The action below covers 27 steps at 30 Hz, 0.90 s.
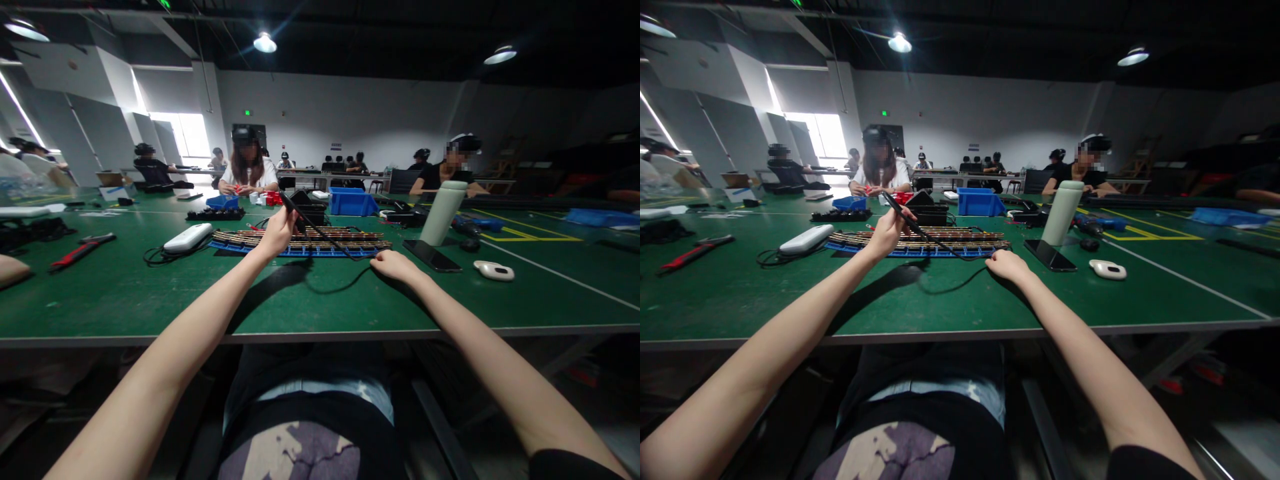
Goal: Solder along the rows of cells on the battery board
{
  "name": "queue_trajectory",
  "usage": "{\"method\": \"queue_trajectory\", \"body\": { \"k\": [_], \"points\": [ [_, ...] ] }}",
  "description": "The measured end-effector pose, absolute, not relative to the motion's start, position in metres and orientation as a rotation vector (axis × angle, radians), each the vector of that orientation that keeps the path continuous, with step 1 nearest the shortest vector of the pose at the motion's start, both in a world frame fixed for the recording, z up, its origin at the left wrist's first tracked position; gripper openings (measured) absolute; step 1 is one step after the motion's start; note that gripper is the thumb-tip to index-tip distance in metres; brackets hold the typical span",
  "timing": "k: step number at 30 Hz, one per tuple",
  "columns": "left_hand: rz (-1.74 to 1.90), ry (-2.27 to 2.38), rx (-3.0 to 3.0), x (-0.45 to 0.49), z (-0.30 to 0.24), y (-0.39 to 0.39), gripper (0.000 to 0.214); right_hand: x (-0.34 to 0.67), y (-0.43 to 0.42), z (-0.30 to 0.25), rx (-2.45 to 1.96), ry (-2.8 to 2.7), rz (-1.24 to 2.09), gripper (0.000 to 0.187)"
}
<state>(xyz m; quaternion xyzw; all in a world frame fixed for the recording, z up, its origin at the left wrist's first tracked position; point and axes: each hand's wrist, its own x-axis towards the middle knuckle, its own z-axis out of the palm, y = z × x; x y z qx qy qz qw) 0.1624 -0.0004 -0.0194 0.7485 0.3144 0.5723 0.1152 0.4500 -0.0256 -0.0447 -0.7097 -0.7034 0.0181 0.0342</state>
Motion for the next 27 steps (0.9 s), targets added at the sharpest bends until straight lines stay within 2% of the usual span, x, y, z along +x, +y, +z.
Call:
{"method": "queue_trajectory", "body": {
  "k": [27],
  "points": [
    [1.669,0.873,2.138,0.1647,-0.02,-0.0013,0.035,0.4494,-0.0258,-0.0444,-2.168,-2.17,0.053,0.035]
  ]
}}
